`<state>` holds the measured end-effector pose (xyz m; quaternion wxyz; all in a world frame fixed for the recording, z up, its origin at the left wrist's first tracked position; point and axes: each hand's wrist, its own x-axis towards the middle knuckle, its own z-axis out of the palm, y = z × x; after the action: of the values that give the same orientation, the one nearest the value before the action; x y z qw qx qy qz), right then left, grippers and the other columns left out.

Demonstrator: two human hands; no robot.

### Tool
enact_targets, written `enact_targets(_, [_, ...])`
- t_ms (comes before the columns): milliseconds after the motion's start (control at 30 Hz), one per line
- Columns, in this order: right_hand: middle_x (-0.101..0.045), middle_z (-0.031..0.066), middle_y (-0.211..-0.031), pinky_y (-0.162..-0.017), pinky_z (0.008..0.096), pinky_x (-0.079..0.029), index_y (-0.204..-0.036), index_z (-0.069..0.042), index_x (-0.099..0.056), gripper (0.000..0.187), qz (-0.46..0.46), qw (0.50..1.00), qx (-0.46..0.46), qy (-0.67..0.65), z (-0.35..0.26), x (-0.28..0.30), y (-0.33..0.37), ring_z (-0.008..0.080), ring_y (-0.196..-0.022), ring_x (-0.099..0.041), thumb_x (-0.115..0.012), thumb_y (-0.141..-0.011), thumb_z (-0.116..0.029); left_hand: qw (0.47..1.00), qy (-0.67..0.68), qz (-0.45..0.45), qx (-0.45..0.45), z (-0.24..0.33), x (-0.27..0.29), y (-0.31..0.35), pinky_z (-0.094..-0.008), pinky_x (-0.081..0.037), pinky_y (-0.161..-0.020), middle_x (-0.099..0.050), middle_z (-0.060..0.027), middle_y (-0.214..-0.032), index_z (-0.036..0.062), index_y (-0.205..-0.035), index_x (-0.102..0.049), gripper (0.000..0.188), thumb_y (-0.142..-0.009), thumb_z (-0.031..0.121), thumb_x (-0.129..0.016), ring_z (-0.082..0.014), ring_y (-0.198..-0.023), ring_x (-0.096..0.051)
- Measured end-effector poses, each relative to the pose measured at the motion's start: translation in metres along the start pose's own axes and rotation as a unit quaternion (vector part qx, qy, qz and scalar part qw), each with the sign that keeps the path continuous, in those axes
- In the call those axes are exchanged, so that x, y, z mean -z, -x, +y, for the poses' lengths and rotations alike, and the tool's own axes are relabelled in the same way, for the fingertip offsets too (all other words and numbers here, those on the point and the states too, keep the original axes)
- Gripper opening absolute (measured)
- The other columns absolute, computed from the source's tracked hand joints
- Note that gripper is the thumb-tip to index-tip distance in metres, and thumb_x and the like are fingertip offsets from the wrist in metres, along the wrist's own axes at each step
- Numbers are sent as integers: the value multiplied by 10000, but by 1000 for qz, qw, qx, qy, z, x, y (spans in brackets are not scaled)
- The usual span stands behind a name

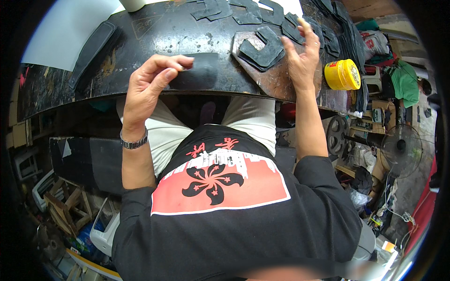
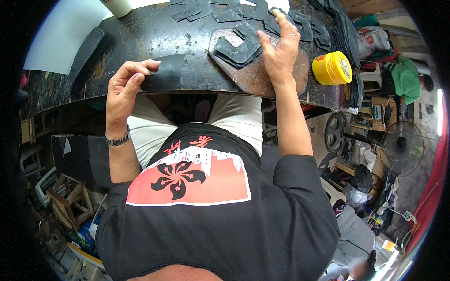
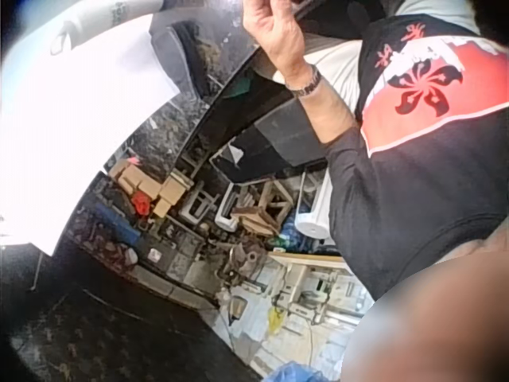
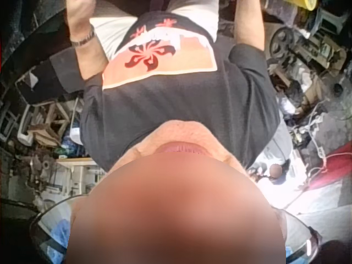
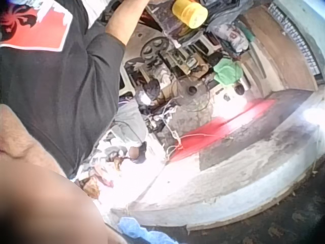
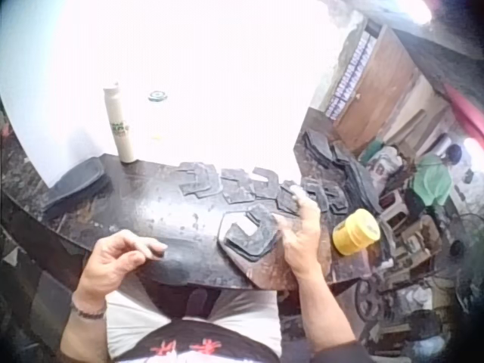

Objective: The person repeatedly rubs small black rubber pieces on a workbench surface using both hands. They pick up individual pieces, rub them against the table, and place them back down, continuing the same motion throughout the clip.

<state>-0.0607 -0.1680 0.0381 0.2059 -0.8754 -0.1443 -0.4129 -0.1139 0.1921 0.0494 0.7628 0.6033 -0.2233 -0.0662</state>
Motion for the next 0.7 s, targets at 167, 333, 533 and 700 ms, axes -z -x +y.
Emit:
enact_targets(167, [-717,137,-940,-580,279,-569,-1494,-112,-412,562,-275,667,-391,-572,-33,24,-1,159,-766,-704,-570,-1039,-401,995,25,-98,8,4,-38,-29,-299,-485,-983,-713,-136,-1184,7,-1054,-683,117,-1012,83,-606,-167,-1106,-642])
enact_targets(333, [-707,133,-995,-658,245,-561,-1511,-92,-383,666,-180,642,-413,-620,-24,27,-10,145,-819,-694,-689,-920,-61,984,-101,-128,74,-14,-71,-70,-265,-542,-826,-717,-56,-1021,-6,-1059,-696,176,-1004,151,-639,-104,-949,-648])
enact_targets(533, [-671,64,-962,-740,208,-526,-1478,-103,-465,667,-114,862,-296,-396,-2,10,3,79,-818,-635,-642,-860,76,951,-306,-28,-19,-52,-85,-107,-282,-532,-711,-711,-42,-885,38,-1030,-727,180,-949,198,-712,-122,-776,-632])
enact_targets(700, [-658,44,-939,-763,212,-511,-1457,-133,-511,643,-98,918,-258,-284,0,-8,17,73,-806,-606,-621,-857,72,858,-501,8,-113,-72,-90,-109,-359,-533,-844,-704,-101,-1125,80,-1000,-739,178,-878,209,-753,-277,-972,-668])
